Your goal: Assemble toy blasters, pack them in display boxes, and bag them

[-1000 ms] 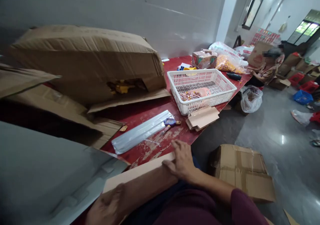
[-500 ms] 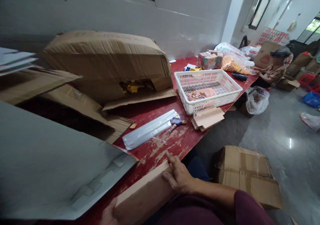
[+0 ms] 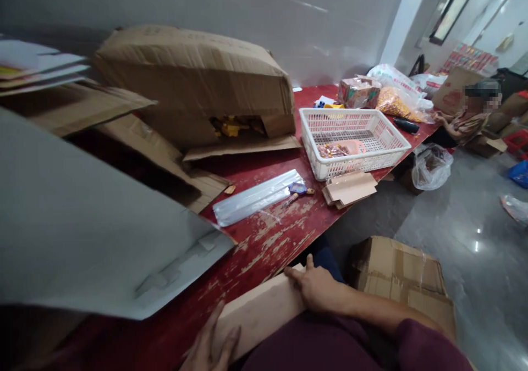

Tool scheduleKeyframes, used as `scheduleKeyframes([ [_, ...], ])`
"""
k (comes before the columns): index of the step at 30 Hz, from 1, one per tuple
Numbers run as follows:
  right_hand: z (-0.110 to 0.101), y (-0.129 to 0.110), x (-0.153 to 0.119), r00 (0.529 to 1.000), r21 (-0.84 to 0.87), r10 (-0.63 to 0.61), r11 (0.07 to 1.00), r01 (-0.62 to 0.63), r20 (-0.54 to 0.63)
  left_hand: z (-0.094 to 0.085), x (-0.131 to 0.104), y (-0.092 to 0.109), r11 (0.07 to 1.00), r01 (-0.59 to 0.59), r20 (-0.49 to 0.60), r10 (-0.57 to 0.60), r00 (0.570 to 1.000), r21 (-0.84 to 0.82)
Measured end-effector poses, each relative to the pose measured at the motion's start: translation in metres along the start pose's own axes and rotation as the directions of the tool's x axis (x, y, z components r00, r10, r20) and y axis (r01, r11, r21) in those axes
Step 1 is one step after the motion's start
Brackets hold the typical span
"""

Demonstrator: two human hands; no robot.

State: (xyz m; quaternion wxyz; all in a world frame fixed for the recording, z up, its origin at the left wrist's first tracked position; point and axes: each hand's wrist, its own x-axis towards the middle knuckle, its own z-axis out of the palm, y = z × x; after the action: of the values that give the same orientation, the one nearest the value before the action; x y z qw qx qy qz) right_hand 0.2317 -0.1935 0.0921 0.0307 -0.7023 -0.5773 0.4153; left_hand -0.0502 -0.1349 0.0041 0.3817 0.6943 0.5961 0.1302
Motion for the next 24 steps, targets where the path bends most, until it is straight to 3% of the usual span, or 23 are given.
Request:
scheduleKeyframes([
  [2,0.003,-0.005,-0.004,1.0,-0.004,-0.016,1.0,0.016,-0.018,-0.009,-0.012,0.005,0.995,-0.013,0.049,0.008,0.999,0.103],
  [4,0.008,-0.006,0.0,0.994,0.026,-0.091,0.995,0.093,-0.065,-0.018,-0.021,0.015,0.992,-0.036,0.027,0.033,0.999,0.12],
  [7,0.007,-0.01,0.033,0.932,0.054,-0.265,0.957,0.286,-0.247,-0.034,-0.011,0.032,0.986,-0.109,-0.2,0.134,0.971,0.129],
  [9,0.0,-0.021,0.075,0.823,0.012,-0.399,0.898,0.441,-0.404,-0.049,0.012,0.039,0.969,-0.145,-0.448,0.222,0.866,0.2],
  [11,-0.01,-0.043,0.124,0.675,-0.058,-0.525,0.809,0.585,-0.519,-0.068,0.042,0.041,0.953,-0.156,-0.642,0.291,0.709,0.259],
  [12,-0.015,-0.056,0.148,0.614,-0.091,-0.568,0.77,0.631,-0.548,-0.077,0.056,0.04,0.949,-0.149,-0.697,0.306,0.648,0.279],
  [14,-0.023,-0.079,0.188,0.552,-0.136,-0.622,0.723,0.677,-0.556,-0.091,0.082,0.033,0.947,-0.13,-0.748,0.312,0.586,0.294],
  [16,-0.025,-0.095,0.218,0.549,-0.159,-0.651,0.708,0.688,-0.523,-0.098,0.1,0.019,0.951,-0.112,-0.763,0.3,0.572,0.289],
  [19,-0.015,-0.098,0.246,0.583,-0.18,-0.665,0.717,0.674,-0.467,-0.095,0.114,-0.007,0.957,-0.094,-0.751,0.274,0.602,0.273],
  [24,0.006,-0.085,0.263,0.604,-0.259,-0.665,0.738,0.623,-0.44,-0.083,0.119,-0.032,0.96,-0.061,-0.708,0.244,0.663,0.274],
])
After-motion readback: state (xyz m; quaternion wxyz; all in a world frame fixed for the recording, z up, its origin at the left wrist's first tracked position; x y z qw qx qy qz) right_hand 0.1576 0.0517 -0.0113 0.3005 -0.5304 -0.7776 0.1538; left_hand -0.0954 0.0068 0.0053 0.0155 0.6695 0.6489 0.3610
